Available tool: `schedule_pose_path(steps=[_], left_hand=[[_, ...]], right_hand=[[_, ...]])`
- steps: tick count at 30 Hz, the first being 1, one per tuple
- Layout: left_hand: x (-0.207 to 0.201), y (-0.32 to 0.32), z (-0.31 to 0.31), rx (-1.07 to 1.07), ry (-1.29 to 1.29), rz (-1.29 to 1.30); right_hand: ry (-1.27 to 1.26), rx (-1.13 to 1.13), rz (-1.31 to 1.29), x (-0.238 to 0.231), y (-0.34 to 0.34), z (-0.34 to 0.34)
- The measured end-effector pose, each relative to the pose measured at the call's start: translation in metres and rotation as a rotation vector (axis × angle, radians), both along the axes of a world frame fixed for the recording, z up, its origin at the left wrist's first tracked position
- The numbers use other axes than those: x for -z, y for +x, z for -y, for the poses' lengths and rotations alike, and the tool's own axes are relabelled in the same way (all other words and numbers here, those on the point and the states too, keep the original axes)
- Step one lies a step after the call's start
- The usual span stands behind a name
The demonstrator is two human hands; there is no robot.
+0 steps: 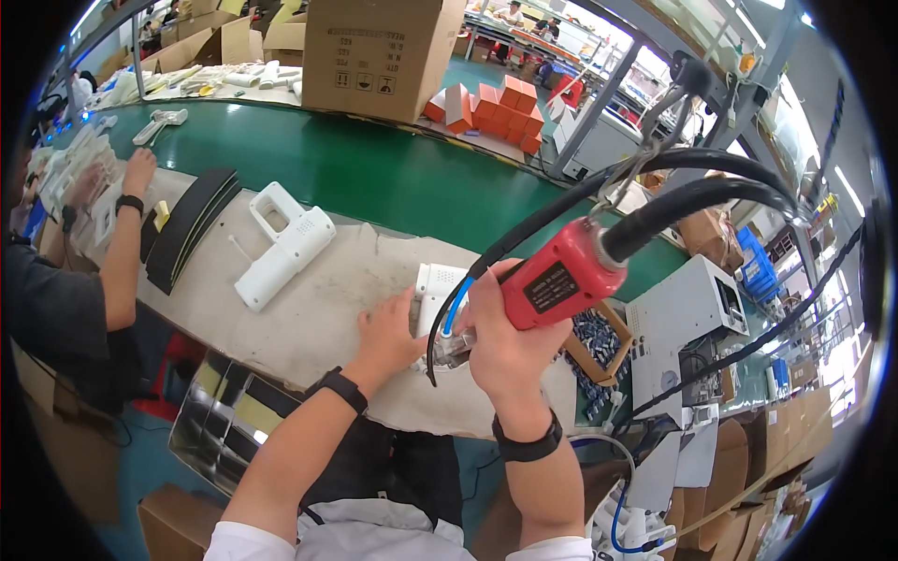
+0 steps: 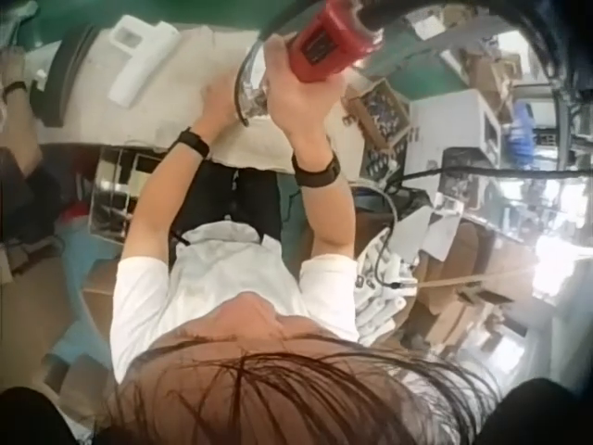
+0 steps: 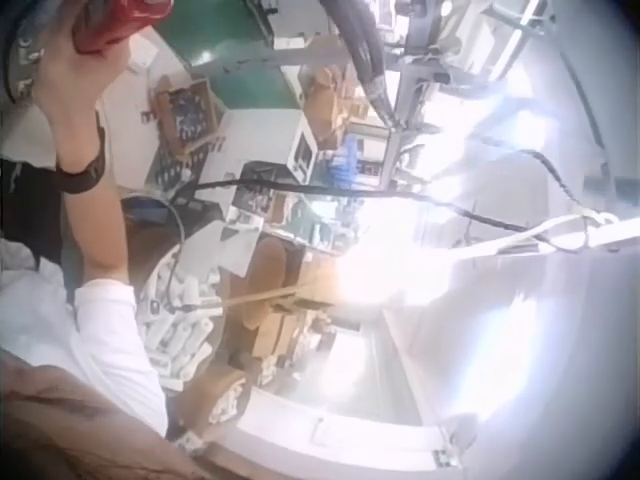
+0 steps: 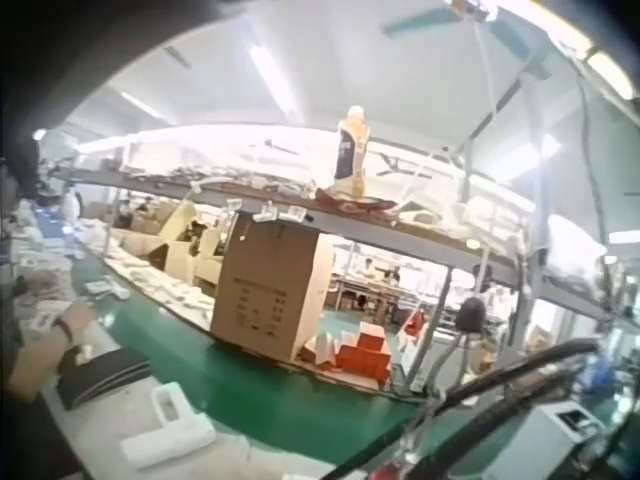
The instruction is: The person picks up a white plastic housing from a bin, places it on the workbench, and uses a red power tool to drive screws into the casing before setting it aside and repeating the process.
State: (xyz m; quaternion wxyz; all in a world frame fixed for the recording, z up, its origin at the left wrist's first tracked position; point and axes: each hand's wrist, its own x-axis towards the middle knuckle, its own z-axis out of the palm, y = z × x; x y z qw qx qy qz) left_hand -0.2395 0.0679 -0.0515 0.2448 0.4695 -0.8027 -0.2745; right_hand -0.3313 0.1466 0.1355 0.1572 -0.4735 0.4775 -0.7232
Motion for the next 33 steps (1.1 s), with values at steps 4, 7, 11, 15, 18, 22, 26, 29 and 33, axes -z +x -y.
schedule_pose_path(steps=[4, 7, 11, 15, 18, 22, 26, 29, 33], left_hand=[[0.005, 0.000, 0.004, 0.000, 0.027, 0.052], [0.010, -0.002, 0.004, -0.023, -0.009, 0.046], [0.032, -0.002, 0.010, -0.014, -0.130, 0.039], [0.059, -0.012, 0.023, -0.012, -0.146, -0.024], [0.017, -0.006, -0.001, -0.066, -0.231, 0.092], [-0.014, 0.009, -0.014, -0.029, 0.076, -0.034], [-0.020, 0.053, -0.020, -0.090, 0.606, -0.673], [-0.039, 0.105, -0.044, -0.108, 0.678, -0.878], [-0.061, 0.170, -0.074, 0.027, 0.788, -1.051]], right_hand=[[0.032, -0.011, 0.073, 0.008, 0.006, 0.008], [0.068, -0.010, 0.079, 0.021, 0.005, 0.016], [0.108, 0.011, 0.077, 0.044, 0.012, 0.022], [0.130, -0.059, 0.050, 0.050, 0.012, 0.022], [0.058, -0.023, 0.079, 0.037, -0.002, 0.014], [0.116, -0.020, 0.154, -0.034, -0.027, -0.015], [-0.029, 0.306, -0.259, -0.014, -0.047, -0.040], [-0.009, 0.261, -0.399, 0.047, -0.059, -0.112], [0.317, 0.112, -0.380, 0.094, -0.024, -0.133]])
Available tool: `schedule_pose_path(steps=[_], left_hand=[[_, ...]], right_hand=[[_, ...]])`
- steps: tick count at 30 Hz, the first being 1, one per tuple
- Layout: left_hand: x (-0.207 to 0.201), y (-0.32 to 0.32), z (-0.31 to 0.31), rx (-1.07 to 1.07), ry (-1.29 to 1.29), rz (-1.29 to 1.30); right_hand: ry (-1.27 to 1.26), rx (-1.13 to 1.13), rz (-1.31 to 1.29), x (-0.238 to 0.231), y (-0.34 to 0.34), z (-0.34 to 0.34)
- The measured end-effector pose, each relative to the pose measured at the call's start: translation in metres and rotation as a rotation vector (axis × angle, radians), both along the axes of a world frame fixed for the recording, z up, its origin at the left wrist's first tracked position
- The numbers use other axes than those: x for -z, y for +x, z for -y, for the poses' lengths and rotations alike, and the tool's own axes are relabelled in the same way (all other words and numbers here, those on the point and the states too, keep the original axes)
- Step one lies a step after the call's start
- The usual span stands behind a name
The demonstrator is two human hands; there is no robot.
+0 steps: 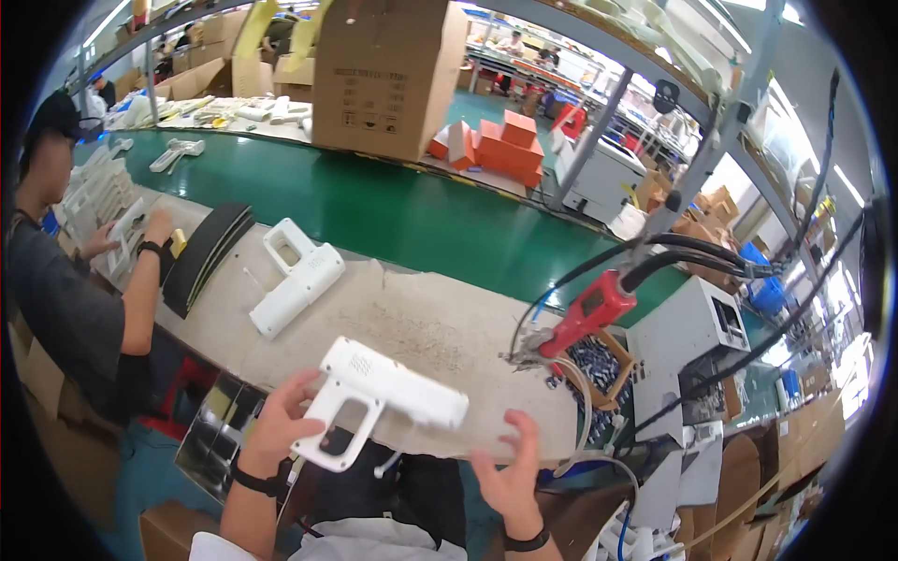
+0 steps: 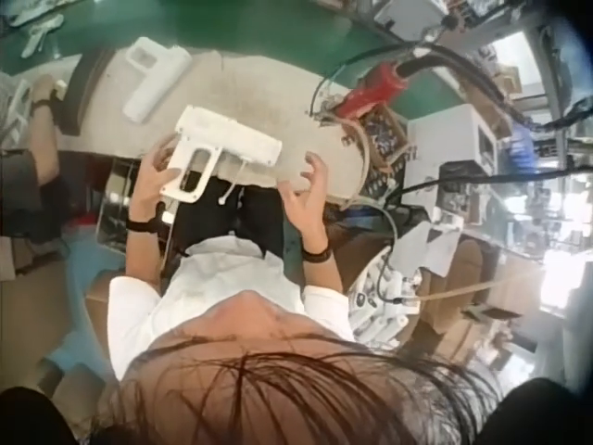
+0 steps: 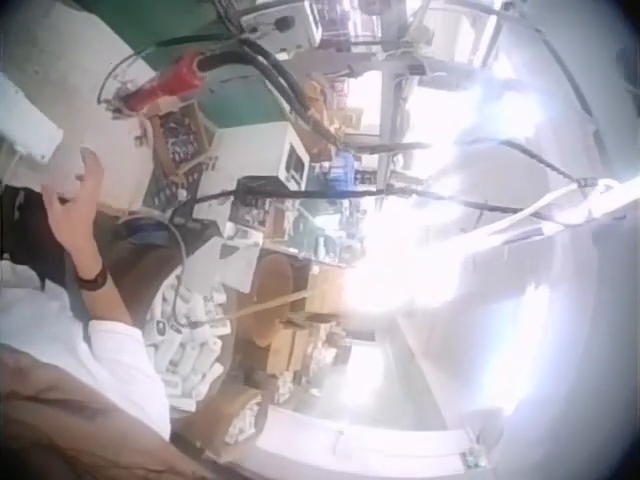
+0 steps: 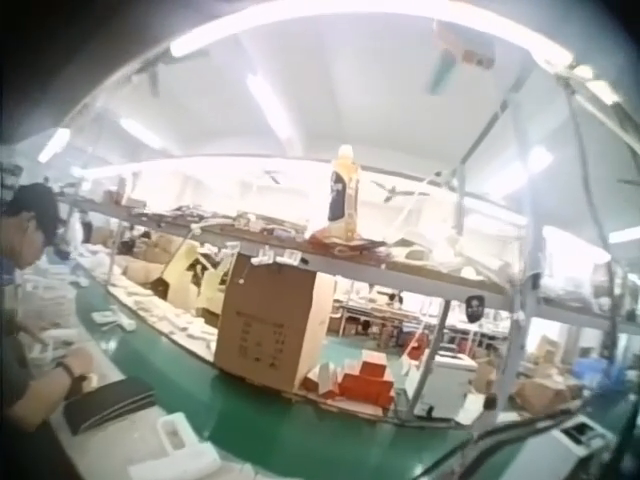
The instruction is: The person picks up a white plastic housing from a bin, places it on the workbench, and uses a red power tool to drive screws into the casing before setting it aside and repeating the process.
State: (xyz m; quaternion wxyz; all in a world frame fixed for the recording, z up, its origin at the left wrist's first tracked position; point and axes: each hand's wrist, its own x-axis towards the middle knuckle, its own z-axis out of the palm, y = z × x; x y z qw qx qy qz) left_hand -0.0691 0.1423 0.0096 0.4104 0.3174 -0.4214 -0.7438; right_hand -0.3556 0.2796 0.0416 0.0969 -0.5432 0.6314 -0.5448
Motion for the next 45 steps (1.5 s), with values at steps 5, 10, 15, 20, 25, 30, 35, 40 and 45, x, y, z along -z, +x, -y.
schedule_pose_path(steps=[5, 10, 15, 20, 25, 30, 35, 40, 45], left_hand=[[0.013, 0.018, -0.022, 0.274, -0.018, -0.121], [0.015, 0.015, -0.042, 0.345, -0.050, -0.003], [0.026, 0.005, -0.039, 0.272, -0.227, 0.218], [0.057, -0.011, -0.012, -0.030, -0.513, 0.771], [0.051, -0.058, 0.014, -0.080, -0.724, 1.093], [0.085, -0.060, 0.055, -0.230, -0.527, 0.848], [0.141, -0.046, 0.074, -0.299, -0.595, 0.847], [0.097, -0.083, 0.043, -0.295, -0.761, 1.101], [0.107, -0.063, 0.052, -0.392, -0.827, 0.992]], right_hand=[[0.515, -0.277, 0.933, 0.041, 0.002, -0.017], [0.481, -0.271, 0.852, 0.039, -0.001, -0.040], [0.330, -0.134, 1.052, 0.051, -0.034, -0.076], [0.331, 0.078, 0.996, 0.055, -0.054, -0.133], [0.303, 0.215, 0.798, 0.045, -0.070, -0.175], [0.480, 0.152, 0.718, -0.006, -0.075, -0.168], [0.526, 0.271, 0.854, -0.016, -0.077, -0.233], [0.406, 0.583, 0.942, 0.008, -0.056, -0.374], [-0.226, 1.089, 1.091, 0.048, -0.015, -0.508]])
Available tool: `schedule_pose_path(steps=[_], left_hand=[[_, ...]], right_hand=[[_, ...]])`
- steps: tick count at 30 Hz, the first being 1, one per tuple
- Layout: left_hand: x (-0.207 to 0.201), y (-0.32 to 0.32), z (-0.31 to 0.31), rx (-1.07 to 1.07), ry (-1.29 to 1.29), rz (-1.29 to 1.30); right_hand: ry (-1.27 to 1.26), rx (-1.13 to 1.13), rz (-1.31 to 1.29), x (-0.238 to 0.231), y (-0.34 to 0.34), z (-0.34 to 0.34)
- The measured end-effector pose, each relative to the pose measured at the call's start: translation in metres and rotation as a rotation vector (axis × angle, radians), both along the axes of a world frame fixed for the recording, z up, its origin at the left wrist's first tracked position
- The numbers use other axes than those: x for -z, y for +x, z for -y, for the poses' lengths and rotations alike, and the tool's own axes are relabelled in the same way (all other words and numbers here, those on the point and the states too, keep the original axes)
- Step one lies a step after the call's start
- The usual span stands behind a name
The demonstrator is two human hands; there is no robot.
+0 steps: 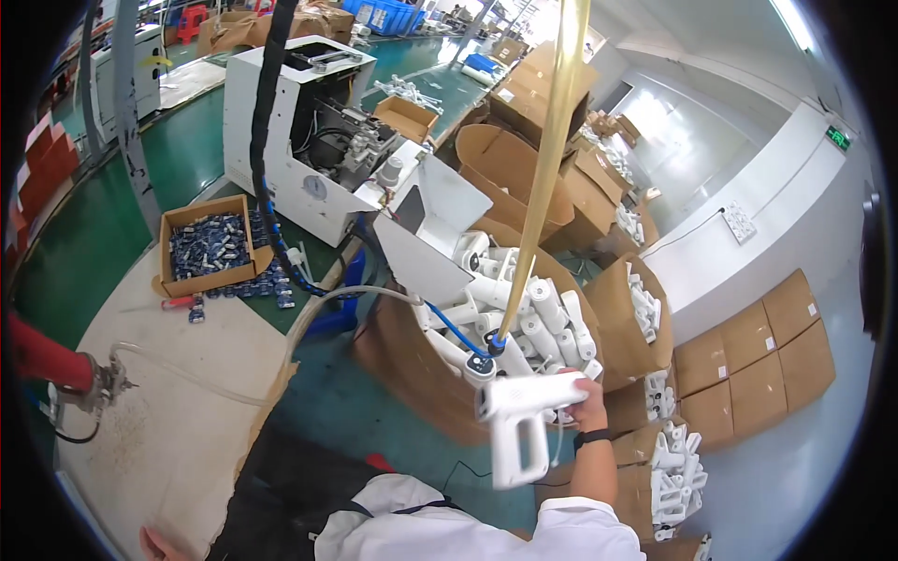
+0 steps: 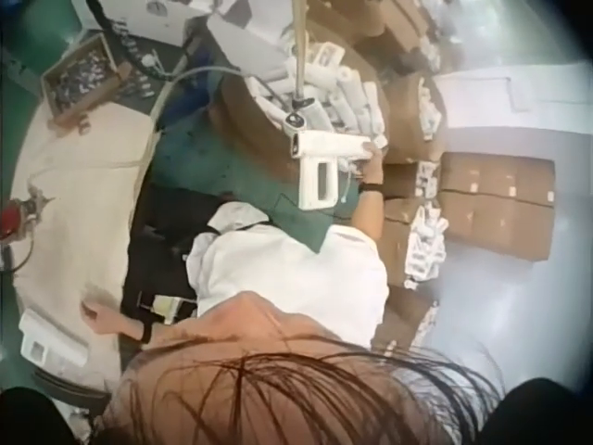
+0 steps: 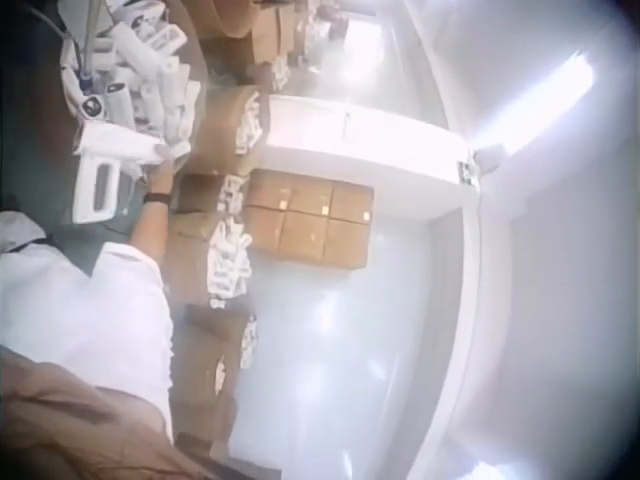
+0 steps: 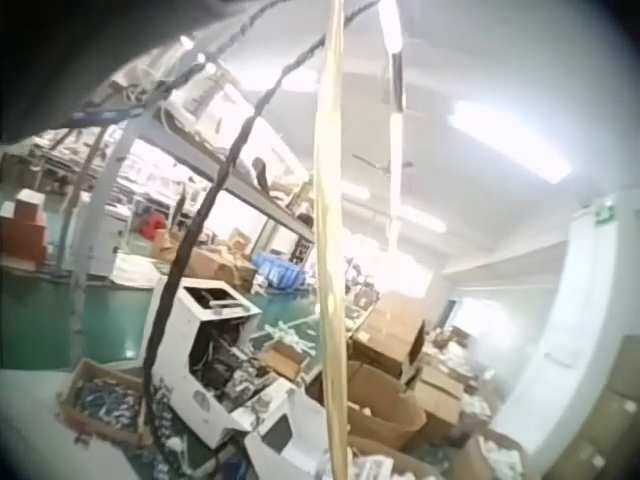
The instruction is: The person picks up a white plastic housing from a bin, places it on the workbench, and uses a red power tool to drive screws into the casing before setting it aside and repeating the process.
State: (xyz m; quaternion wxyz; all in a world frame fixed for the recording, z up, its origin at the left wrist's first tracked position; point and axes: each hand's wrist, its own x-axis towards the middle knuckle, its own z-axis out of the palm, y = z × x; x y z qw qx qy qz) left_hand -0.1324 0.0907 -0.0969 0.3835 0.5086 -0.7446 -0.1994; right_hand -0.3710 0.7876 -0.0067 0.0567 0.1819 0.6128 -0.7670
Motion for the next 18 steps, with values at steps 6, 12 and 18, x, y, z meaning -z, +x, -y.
schedule_pose_path(steps=[6, 12, 18], left_hand=[[0.000, -0.008, -0.007, -0.008, 0.007, 0.025], [0.000, -0.007, -0.001, -0.035, 0.103, 0.095], [-0.001, 0.009, 0.004, -0.056, 0.213, -0.030]], right_hand=[[-0.278, 0.578, -0.275, 0.048, 0.041, -0.061], [-0.216, 0.696, 0.147, 0.084, -0.011, -0.022], [0.266, -0.206, -0.173, 0.041, -0.034, 0.070]])
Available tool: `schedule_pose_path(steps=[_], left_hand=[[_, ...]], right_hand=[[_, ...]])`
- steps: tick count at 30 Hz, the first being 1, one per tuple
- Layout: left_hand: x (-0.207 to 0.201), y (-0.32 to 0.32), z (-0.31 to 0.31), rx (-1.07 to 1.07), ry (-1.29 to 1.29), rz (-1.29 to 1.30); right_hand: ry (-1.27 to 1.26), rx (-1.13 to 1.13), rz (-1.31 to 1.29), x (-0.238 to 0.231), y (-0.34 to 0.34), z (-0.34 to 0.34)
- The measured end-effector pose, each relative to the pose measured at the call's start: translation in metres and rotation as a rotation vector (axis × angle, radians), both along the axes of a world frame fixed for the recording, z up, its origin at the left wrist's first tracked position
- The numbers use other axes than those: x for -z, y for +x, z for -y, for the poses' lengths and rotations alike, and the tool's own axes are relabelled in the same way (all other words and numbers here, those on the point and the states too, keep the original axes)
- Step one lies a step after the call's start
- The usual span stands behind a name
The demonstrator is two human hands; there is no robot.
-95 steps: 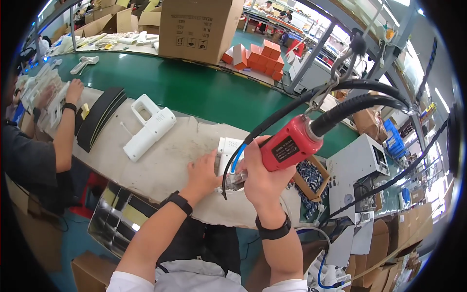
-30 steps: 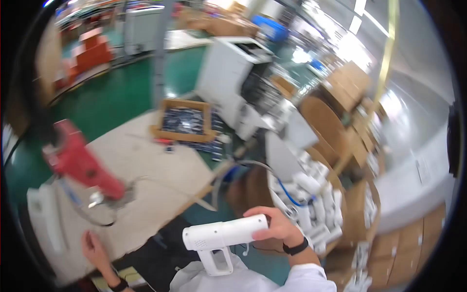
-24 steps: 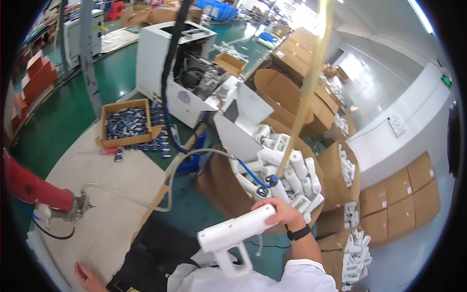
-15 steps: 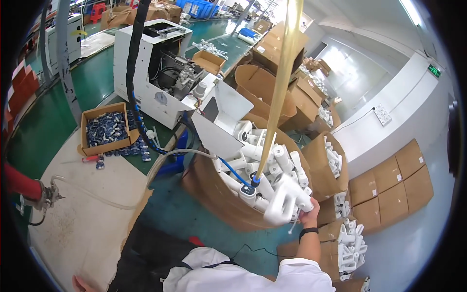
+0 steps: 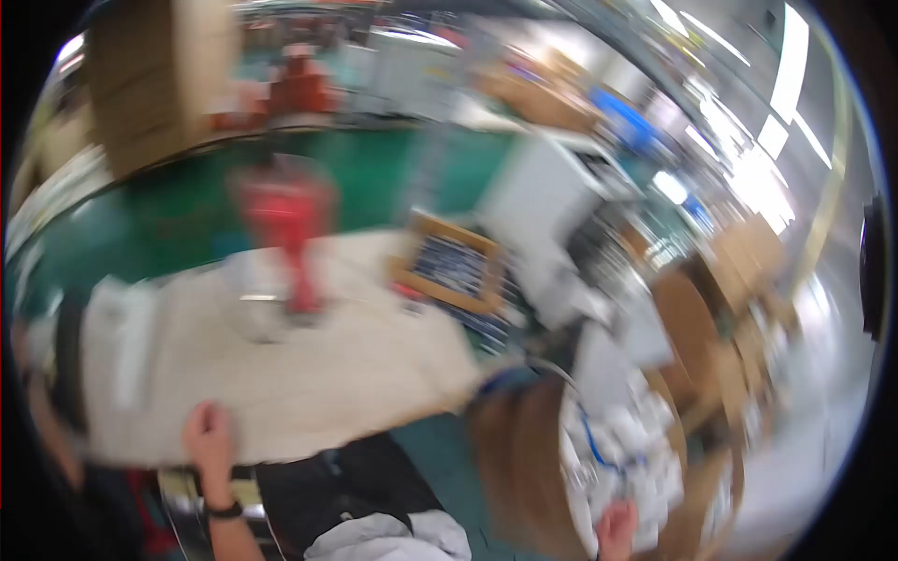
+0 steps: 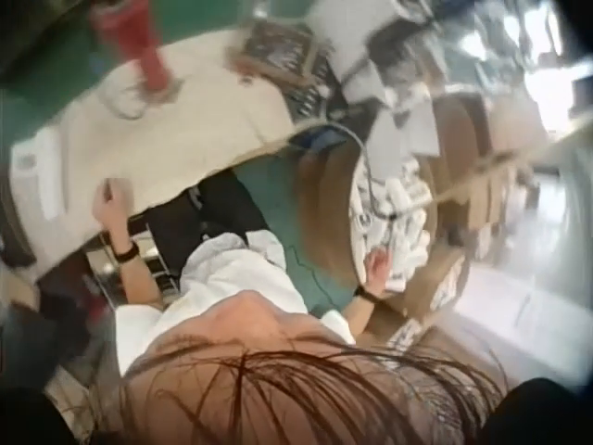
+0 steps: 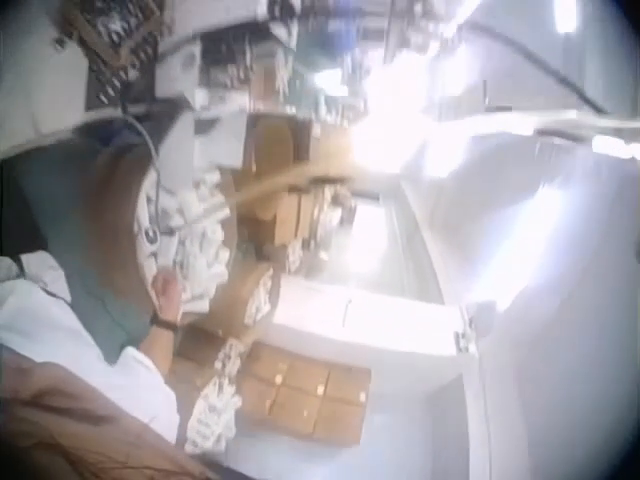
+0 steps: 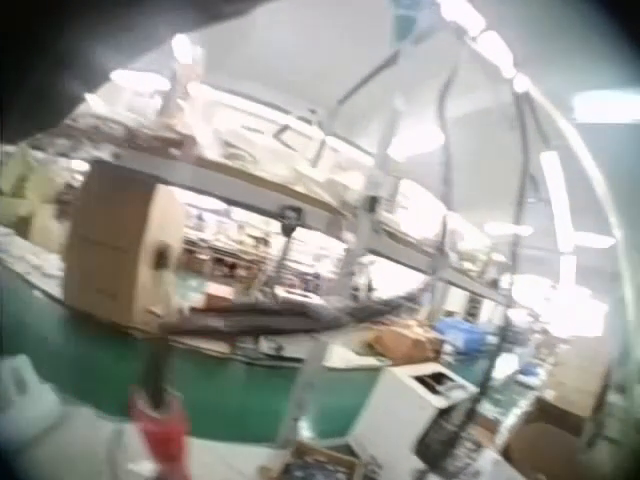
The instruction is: The person picks up a white plastic housing from a bin, places it on the workbench, and uses a red power tool to drive screws into the casing before setting it aside and repeating the process.
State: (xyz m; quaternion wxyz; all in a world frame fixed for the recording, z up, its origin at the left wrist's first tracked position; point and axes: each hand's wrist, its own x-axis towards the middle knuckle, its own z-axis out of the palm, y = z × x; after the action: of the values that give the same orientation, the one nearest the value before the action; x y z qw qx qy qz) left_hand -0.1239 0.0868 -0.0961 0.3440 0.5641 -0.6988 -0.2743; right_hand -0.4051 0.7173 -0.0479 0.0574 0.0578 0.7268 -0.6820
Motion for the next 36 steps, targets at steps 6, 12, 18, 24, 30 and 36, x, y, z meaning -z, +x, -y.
schedule_pose_path(steps=[6, 12, 18, 24, 30, 36], left_hand=[[-0.019, -0.015, -0.005, 0.070, 0.033, -0.262], [-0.103, 0.051, 0.034, -0.369, -0.537, 0.263], [-0.042, 0.078, 0.085, -0.217, -0.116, 0.467], [-0.055, 0.020, 0.046, -0.053, -0.090, 0.267], [-0.011, -0.069, -0.018, 0.318, -0.282, 0.043], [-0.123, -0.057, 0.029, 0.544, -0.141, 0.772]], right_hand=[[-0.577, -0.832, 0.225, -0.104, -0.008, 0.231], [-0.206, -0.749, -0.920, -0.161, 0.042, 0.398], [-0.606, -0.695, -0.724, -0.147, 0.031, 0.552], [-0.528, -0.918, -0.555, -0.148, 0.002, 0.560], [-0.483, -0.830, -0.492, -0.172, 0.020, 0.521], [-0.368, -0.792, -0.546, -0.168, -0.001, 0.490]])
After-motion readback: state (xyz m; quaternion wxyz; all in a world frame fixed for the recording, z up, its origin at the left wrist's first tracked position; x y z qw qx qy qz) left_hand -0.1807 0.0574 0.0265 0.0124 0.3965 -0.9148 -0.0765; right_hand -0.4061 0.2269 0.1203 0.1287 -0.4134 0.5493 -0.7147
